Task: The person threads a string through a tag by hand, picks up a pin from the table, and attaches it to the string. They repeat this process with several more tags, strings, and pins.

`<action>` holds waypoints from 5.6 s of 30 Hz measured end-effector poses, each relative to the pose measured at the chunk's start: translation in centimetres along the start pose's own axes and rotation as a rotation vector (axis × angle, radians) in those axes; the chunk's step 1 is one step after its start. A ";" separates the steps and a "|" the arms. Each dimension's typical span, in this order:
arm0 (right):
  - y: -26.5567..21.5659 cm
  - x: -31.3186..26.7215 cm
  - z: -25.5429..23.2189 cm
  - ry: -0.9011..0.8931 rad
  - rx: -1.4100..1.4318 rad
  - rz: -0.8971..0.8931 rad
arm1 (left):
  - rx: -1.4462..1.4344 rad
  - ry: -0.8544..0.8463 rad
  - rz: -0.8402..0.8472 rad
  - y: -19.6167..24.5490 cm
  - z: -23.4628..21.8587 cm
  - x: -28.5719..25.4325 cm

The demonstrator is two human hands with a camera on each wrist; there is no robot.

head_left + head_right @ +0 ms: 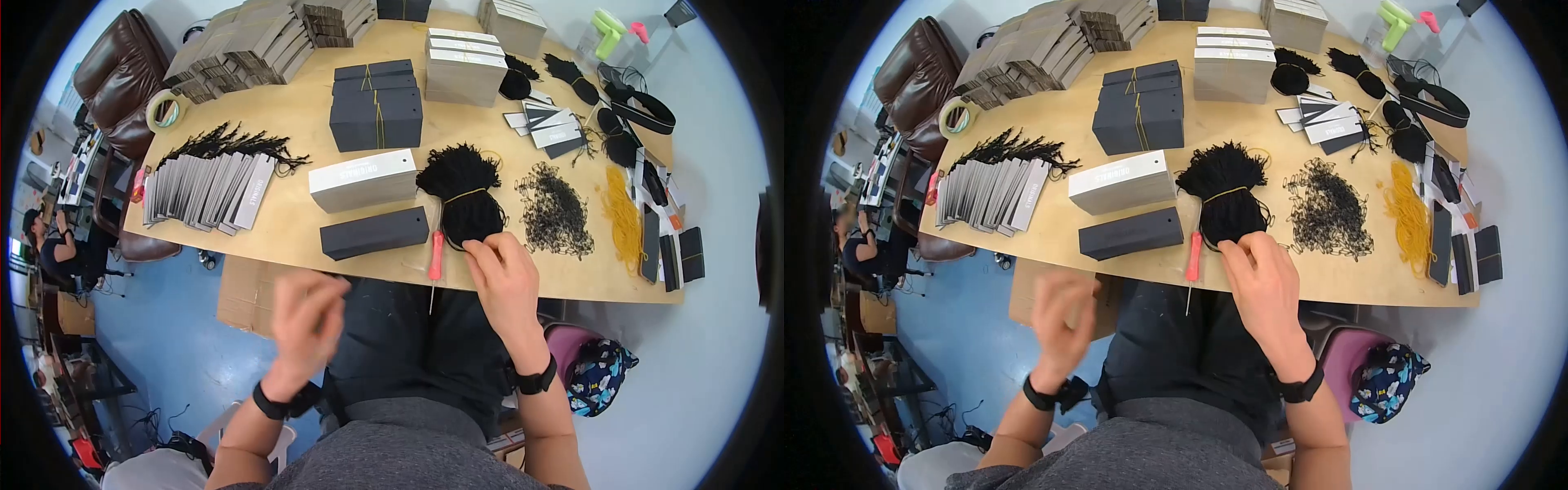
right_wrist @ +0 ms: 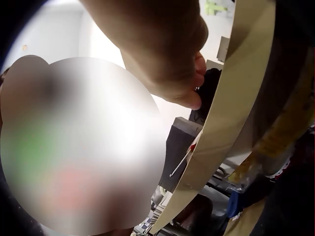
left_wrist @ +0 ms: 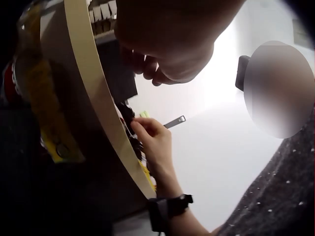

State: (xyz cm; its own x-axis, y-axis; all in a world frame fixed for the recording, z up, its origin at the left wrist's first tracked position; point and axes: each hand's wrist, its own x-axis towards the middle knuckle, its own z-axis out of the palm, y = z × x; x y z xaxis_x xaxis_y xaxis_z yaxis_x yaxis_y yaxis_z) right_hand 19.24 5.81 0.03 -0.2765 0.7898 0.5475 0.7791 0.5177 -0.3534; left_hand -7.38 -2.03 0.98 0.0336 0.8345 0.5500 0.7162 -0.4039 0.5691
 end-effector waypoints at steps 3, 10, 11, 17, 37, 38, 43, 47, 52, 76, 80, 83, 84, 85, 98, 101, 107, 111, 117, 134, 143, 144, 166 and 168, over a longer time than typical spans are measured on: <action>0.2 -0.2 0.1 0.022 -0.017 -0.063 | -0.370 -0.182 -0.102 2.3 2.0 -0.4; -0.6 -1.1 -0.5 0.074 0.033 0.051 | -0.845 -0.495 -0.421 4.9 5.0 1.8; -0.6 -1.4 -0.6 0.058 0.039 0.078 | -0.867 -0.538 -0.458 5.1 5.2 1.8; -2.6 -2.8 -2.8 0.057 0.089 -0.087 | -1.339 -0.651 -0.914 5.0 7.1 2.3; -6.7 -8.9 -4.2 -0.350 0.713 -0.102 | -1.511 -0.557 -1.150 5.7 6.7 2.5; -6.6 -8.9 -4.2 -0.351 0.712 -0.103 | -1.514 -0.530 -1.142 5.8 6.6 2.3; -6.5 -7.3 -5.7 -0.376 0.735 0.123 | -1.414 -0.527 -1.001 5.5 6.0 1.2; -4.6 -4.8 -7.3 -0.199 0.578 0.186 | -1.264 -0.587 -0.902 5.9 4.7 0.6; -3.7 -2.7 -6.9 -0.282 0.684 0.184 | -1.211 -0.662 -0.845 6.0 4.1 0.0; -4.7 -3.8 -5.0 -0.267 0.818 0.287 | -1.201 -0.403 -0.892 5.5 4.1 -1.3; -4.7 -3.0 -6.2 -0.303 0.647 0.180 | -1.203 -0.427 -0.873 5.3 4.0 -1.0; -4.1 -2.7 -5.7 -0.320 0.627 0.092 | -1.105 -0.470 -0.791 5.3 4.0 -0.8; -3.5 -2.8 -5.3 -0.346 0.603 0.053 | -1.072 -0.485 -0.787 5.2 4.1 -0.8; -3.1 -3.0 -4.9 -0.371 0.580 0.013 | -1.039 -0.499 -0.783 5.1 4.1 -0.8; 4.0 -2.2 -4.1 -0.056 0.025 0.222 | -1.105 -0.327 -0.887 3.6 5.2 -0.1; 5.6 -1.3 -3.8 -0.089 -0.100 0.136 | -1.130 -0.288 -0.925 3.7 5.6 0.2; 5.7 -0.5 -3.4 -0.150 -0.223 0.049 | -1.155 -0.263 -0.950 3.4 6.5 0.2; 5.2 -0.6 -3.8 -0.082 -0.095 0.153 | -1.160 -0.256 -0.959 3.5 6.8 0.9; 2.8 -1.1 -4.3 -0.127 0.385 0.439 | -1.188 -0.260 -0.992 3.7 7.2 1.8; -3.5 -0.3 -1.5 -0.435 1.333 0.844 | -1.277 -0.263 -1.003 2.1 6.0 1.6; -6.2 0.0 -0.6 -0.441 1.247 0.932 | -1.344 -0.358 -0.996 0.0 4.6 1.0; -6.6 -0.1 -0.7 -0.435 1.243 0.934 | -1.369 -0.374 -1.002 -0.2 4.4 1.0; -7.7 1.6 -1.7 -0.120 0.209 -0.124 | -1.489 -0.537 -0.937 -1.0 1.6 -0.7; -7.5 1.0 -1.5 -0.064 0.138 -0.187 | -1.881 -0.430 -1.024 -0.1 2.2 -1.0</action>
State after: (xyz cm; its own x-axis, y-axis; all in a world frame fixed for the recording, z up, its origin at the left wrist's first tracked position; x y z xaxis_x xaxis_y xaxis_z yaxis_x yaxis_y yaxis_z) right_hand 13.93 2.22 4.37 -0.4473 0.6932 0.5652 0.6282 0.6933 -0.3531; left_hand -5.97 -1.98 -0.97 0.4925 0.8401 -0.2272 -0.7360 0.5414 0.4064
